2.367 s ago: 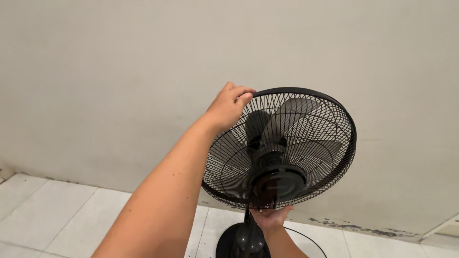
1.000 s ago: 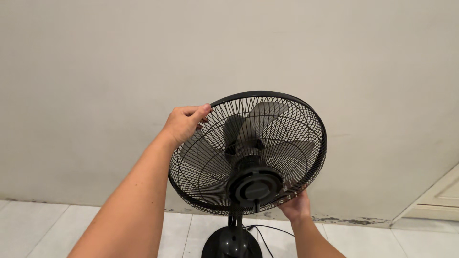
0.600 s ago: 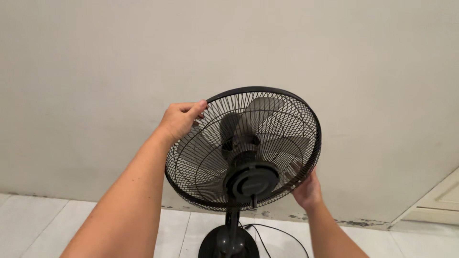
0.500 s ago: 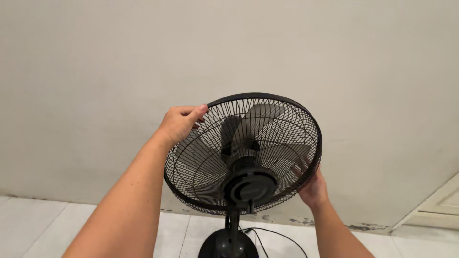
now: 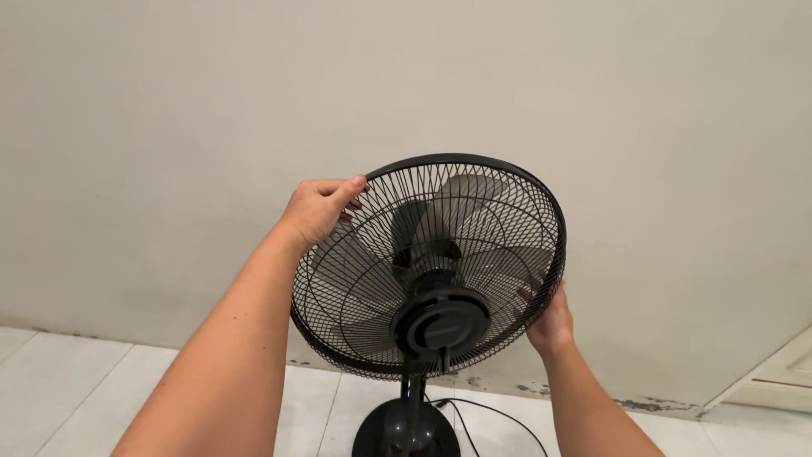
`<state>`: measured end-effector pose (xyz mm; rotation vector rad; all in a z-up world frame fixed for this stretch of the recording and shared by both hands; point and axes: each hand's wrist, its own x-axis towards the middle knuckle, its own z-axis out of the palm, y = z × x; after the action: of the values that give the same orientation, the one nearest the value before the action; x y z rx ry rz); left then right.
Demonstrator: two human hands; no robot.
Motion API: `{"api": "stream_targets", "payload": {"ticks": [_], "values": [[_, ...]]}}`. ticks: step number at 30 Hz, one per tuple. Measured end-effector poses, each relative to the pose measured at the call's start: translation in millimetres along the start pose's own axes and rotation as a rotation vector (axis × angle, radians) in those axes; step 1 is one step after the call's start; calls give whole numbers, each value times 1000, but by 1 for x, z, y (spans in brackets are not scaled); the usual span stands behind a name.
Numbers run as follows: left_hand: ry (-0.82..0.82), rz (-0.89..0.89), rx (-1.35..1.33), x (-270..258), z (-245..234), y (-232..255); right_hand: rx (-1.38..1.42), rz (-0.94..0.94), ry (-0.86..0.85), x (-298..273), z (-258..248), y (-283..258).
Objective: The person assembles a standing fan by attaching the front grille to the fan head. They align the grille with the fan blades and secure it in place by hand.
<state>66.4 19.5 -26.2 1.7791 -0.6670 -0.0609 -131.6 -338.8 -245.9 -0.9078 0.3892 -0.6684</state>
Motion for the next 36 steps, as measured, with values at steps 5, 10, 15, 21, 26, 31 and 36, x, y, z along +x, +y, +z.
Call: {"api": "stream_targets", "payload": {"ticks": [5,10,15,21,26,31,36], "values": [[10,-13,6,-2,3,-1,53,-93,82,7,-13,8],[6,34,-24,2,2,-6,132,-228,236,23,-21,30],[-4,29,-16,5,2,-7,109,-64,236,6,-32,35],[-33,50,-27,3,-1,-3,217,289,200,-34,-50,108],[-18,-6,14,0,-1,2,574,143,106,-8,-75,185],[-16,-18,19,-3,-1,1,471,98,193,-25,-56,178],[-12,27,13,-8,-2,-2,418,32,247,-31,-53,172]]}}
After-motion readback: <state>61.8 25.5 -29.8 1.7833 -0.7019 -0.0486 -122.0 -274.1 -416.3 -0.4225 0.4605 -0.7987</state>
